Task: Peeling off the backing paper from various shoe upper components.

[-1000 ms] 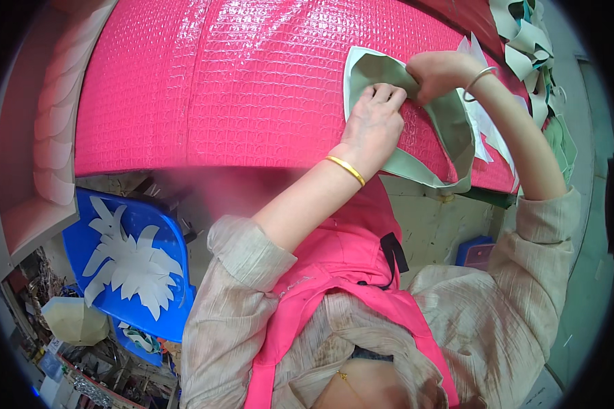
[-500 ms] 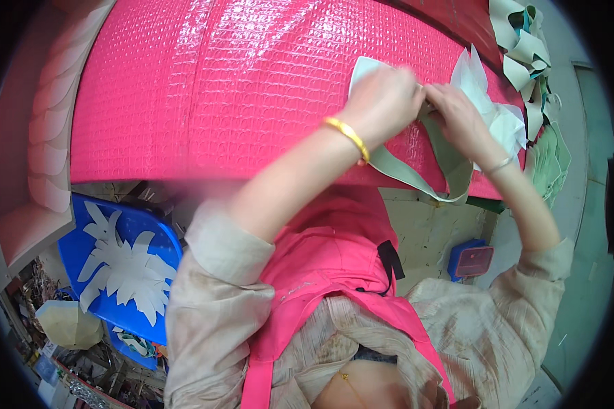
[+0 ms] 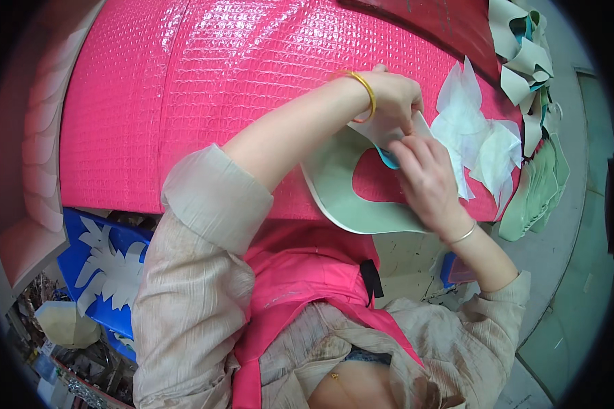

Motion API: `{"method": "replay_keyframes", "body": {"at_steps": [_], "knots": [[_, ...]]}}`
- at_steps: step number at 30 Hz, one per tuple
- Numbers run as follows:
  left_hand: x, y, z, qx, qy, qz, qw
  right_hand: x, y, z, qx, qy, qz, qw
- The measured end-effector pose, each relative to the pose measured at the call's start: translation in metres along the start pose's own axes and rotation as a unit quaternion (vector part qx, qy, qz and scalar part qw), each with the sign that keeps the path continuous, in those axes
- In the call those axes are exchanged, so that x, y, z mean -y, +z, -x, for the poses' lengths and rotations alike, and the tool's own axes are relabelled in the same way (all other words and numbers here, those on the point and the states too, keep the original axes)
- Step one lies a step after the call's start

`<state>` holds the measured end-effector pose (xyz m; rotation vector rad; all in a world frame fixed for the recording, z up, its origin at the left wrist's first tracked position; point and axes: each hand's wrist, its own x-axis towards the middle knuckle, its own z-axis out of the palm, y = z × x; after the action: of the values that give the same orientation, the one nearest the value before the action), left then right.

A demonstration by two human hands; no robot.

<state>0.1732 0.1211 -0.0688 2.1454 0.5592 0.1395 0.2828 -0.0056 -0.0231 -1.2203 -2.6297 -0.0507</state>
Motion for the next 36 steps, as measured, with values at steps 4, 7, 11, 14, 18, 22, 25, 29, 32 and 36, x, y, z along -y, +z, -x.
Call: {"method": "replay_keyframes", "body": {"at_steps": [4,7,11,14,18,22,25,29,32,36], "knots": [[-0.002,0.006,0.001,-0.056,-0.008,-0.071,0.996,0.014,-0.007,0.015,0.132,0.040,-0.064,0.988],[-0.012,0.011,0.009,-0.043,-0.027,-0.109,0.993,0.011,0.003,0.007,0.110,0.114,-0.121,0.980],[-0.047,0.032,0.084,-0.483,0.018,-0.094,0.871,0.000,0.013,-0.010,0.039,0.154,-0.166,0.973],[-0.060,0.096,0.131,-0.404,-0.073,-0.124,0.903,-0.003,0.016,-0.020,0.084,0.177,-0.227,0.954],[-0.053,0.128,0.130,-0.387,-0.110,-0.243,0.883,-0.016,0.017,-0.028,0.141,0.250,-0.219,0.933],[-0.049,0.126,0.129,-0.380,-0.113,-0.278,0.875,-0.023,0.020,-0.037,0.176,0.194,-0.178,0.948],[-0.044,0.123,0.127,-0.388,-0.108,-0.258,0.878,-0.029,0.023,-0.040,0.197,0.181,-0.145,0.952],[-0.053,0.118,0.117,-0.367,-0.146,-0.251,0.884,-0.031,0.028,-0.039,0.190,0.181,-0.124,0.957],[-0.051,0.119,0.108,-0.331,-0.166,-0.322,0.871,-0.031,0.028,-0.040,0.198,0.193,-0.111,0.955],[-0.043,0.121,0.104,-0.403,-0.110,-0.300,0.858,-0.034,0.033,-0.034,0.164,0.198,-0.128,0.958]]}}
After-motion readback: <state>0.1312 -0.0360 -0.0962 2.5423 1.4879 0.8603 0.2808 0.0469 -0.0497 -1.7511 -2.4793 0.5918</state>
